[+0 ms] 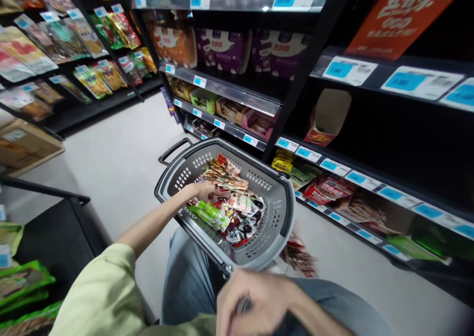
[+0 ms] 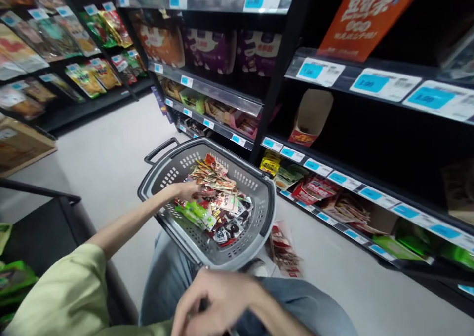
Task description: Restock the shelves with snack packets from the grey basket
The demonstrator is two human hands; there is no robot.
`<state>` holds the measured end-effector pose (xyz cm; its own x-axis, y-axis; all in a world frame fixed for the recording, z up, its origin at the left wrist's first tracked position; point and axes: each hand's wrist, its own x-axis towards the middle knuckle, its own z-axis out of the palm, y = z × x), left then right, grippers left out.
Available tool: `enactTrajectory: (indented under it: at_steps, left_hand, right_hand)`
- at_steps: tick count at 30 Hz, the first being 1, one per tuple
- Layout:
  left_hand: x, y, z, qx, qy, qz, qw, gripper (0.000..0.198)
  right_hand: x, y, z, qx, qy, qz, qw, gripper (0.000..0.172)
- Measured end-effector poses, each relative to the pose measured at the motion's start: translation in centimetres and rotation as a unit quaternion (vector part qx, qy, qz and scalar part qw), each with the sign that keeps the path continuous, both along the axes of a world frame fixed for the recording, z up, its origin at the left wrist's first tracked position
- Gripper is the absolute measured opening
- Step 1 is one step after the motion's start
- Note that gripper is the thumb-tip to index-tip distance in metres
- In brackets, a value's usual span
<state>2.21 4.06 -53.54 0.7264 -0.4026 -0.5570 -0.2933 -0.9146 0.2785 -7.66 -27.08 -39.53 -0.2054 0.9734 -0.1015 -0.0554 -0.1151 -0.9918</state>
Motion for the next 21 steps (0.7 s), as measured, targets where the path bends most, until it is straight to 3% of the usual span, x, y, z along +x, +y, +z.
enactTrajectory:
  at_steps: [4,7,9,12,14,16,18,21]
  left_hand:
    - [0.0,-0.2,-1.6,0.039,0.018,-0.003,0.999,0.012]
    - [-0.1,-0.5,-2.7,0.047,0.030,0.010,0.998,0.013]
    - [-0.3,-0.4,-2.9,0.044,0.033,0.027,0.998,0.012]
    - [-0.5,0.2,-1.7,0.018,0.031,0.057,0.998,0.016]
    - [-0.8,0.5,-0.1,-0.015,0.016,0.073,0.997,0.026]
    - [-1.4,0.3,1.9,-0.102,-0.013,0.133,0.986,0.031]
    - [-2.4,-0.8,3.5,-0.247,-0.046,0.237,0.939,0.026]
    - [-4.0,-4.4,4.5,-0.438,-0.057,0.382,0.812,0.025]
  right_hand:
    - [1.4,1.3,-4.6,-0.079,-0.111,-0.044,0.990,0.024]
    - [0.3,1.8,-6.0,-0.109,-0.146,-0.053,0.982,0.022]
    - [-0.4,2.2,-6.6,-0.119,-0.117,-0.073,0.983,0.020]
    - [-0.2,2.5,-7.9,-0.153,-0.015,-0.135,0.979,0.020]
    - [0.7,2.5,-9.1,-0.171,-0.007,-0.227,0.959,0.021]
    - [2.0,2.5,-10.1,-0.168,-0.046,-0.344,0.923,0.038]
    - [3.5,2.7,-10.8,-0.157,-0.076,-0.444,0.879,0.066]
    - [5.3,3.5,-10.8,-0.130,-0.042,-0.522,0.842,0.084]
